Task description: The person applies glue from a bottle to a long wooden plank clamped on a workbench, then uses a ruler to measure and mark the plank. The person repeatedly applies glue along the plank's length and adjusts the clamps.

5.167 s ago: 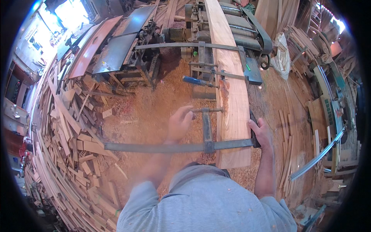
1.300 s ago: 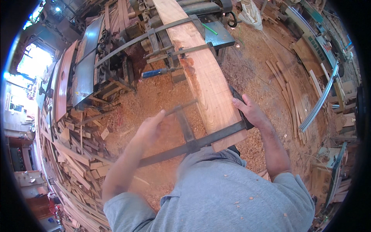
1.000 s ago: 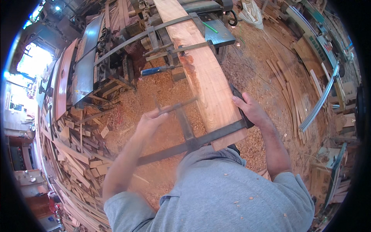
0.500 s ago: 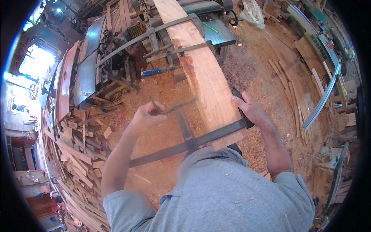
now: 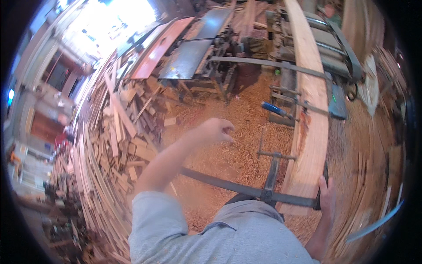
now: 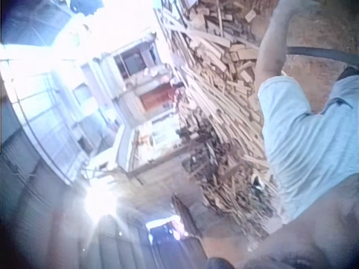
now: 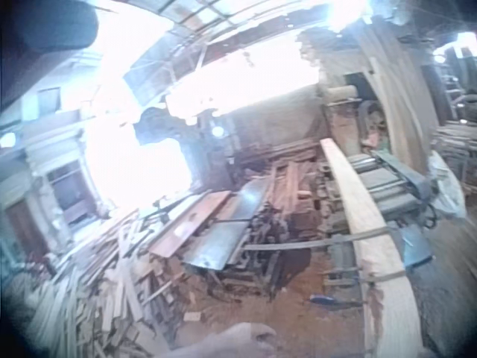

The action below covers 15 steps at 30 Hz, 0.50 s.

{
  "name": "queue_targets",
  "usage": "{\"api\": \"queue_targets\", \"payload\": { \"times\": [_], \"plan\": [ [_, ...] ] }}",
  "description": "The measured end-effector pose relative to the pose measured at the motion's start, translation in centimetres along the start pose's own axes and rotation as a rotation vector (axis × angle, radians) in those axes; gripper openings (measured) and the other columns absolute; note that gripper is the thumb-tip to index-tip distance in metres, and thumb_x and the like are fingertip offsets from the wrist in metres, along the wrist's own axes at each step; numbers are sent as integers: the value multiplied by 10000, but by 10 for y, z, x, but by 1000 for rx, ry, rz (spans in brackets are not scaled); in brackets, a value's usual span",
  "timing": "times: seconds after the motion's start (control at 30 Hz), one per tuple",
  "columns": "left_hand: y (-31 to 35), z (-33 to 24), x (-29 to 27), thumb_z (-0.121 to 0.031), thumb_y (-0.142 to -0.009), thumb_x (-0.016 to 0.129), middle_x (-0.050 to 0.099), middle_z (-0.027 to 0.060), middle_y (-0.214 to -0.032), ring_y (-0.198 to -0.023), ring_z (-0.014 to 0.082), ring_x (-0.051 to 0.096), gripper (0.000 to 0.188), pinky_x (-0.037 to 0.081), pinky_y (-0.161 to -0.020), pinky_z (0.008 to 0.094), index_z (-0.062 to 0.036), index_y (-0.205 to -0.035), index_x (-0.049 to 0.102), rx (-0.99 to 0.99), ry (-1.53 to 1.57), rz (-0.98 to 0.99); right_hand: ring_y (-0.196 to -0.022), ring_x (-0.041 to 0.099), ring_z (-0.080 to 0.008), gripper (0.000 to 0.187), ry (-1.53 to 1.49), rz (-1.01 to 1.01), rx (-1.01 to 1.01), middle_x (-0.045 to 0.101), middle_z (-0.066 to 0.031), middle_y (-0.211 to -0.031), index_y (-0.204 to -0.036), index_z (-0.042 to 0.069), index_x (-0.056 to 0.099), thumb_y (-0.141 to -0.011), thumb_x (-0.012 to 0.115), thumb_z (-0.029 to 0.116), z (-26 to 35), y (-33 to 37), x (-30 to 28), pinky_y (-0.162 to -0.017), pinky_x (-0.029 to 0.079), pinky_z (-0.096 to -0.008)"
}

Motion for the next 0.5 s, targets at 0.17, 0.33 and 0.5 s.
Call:
{"api": "queue_targets", "payload": {
  "times": [0.17,0.33,0.5],
  "plan": [
    [44,96,-66,-293,-792,818,733,130,-1024,-945,230,710,495,557,-854,350,-37,-1194,686,-260,-124,-245,-1140,572,-364,626,44,38,83,609,-264,-1225,-1289,-61,531,-1013,525,501,-1,-4,8,-996,416,-431],
    [51,247,-118,-259,-788,831,723,122,-983,-915,219,699,502,550,-857,341,-32,-1209,681,-338,53,-772,-1400,420,-305,722,352,-63,111,463,-244,-1489,-1487,-40,416,-1038,458,524,-59,-17,-2,-1177,274,-366],
    [-41,413,-158,-246,-787,811,703,128,-1053,-915,201,658,488,535,-853,348,17,-1174,669,-291,228,-1118,-1189,582,-296,544,38,-214,163,598,-214,-1304,-1386,-12,519,-1050,463,413,-19,-2,6,-1039,428,-405]
  ]
}}
Point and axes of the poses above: each hand's wrist, its own y-axis away from the middle knuckle, its own x-axis out of the palm, z = x × y, the point moved 2 cm from there along -y, towards the middle knuckle
